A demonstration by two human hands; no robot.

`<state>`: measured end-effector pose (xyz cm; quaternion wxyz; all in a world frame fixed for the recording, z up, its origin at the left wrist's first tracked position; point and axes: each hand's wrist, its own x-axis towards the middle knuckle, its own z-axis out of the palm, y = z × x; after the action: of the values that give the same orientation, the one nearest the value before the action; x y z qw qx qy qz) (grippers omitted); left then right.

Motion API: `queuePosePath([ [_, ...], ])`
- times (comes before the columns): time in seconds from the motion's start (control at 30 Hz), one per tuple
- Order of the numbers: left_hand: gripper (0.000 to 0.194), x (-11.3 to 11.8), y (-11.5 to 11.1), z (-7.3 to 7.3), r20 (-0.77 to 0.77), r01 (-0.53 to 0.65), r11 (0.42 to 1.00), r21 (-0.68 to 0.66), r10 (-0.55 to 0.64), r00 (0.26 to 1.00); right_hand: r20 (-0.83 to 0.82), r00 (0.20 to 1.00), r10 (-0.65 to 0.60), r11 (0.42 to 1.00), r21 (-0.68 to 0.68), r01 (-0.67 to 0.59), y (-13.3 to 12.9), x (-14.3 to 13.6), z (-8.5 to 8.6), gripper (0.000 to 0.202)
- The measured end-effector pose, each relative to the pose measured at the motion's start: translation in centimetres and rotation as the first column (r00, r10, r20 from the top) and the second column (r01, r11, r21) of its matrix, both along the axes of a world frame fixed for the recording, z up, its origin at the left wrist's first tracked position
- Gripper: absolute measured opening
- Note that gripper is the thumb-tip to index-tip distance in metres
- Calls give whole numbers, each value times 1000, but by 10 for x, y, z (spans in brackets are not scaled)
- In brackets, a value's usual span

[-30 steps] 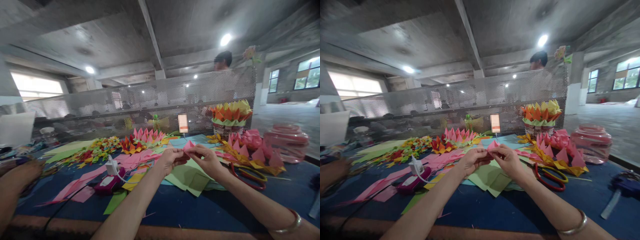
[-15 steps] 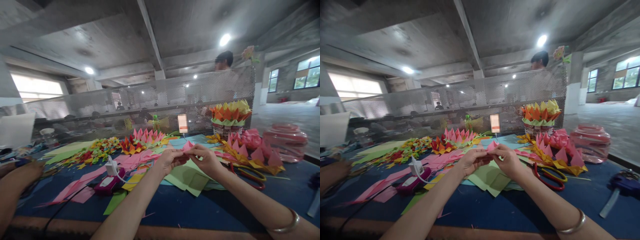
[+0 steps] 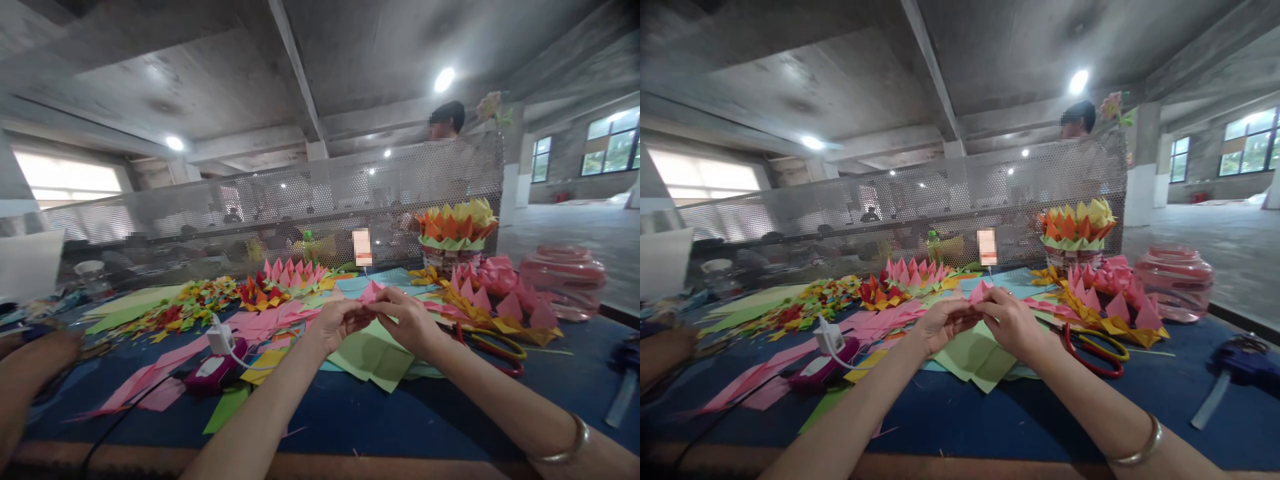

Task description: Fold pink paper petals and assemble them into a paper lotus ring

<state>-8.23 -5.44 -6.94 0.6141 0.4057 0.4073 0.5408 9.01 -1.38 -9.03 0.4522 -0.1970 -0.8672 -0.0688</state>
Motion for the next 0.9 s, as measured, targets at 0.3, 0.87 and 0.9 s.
queuePosePath([
  [0.3,12,1,0,-2,9,-62,998,4,62,998,55,997,-56,996,71,52,-5,-1,2,25],
  [0.87,23,7,-4,4,-127,-187,940,284,231,965,-471,866,-169,539,-780,-319,0,-9,-5,39],
  [0.9,24,8,-4,3,-152,-181,935,304,235,960,-459,876,-151,479,-809,-341,0,-9,-7,39],
])
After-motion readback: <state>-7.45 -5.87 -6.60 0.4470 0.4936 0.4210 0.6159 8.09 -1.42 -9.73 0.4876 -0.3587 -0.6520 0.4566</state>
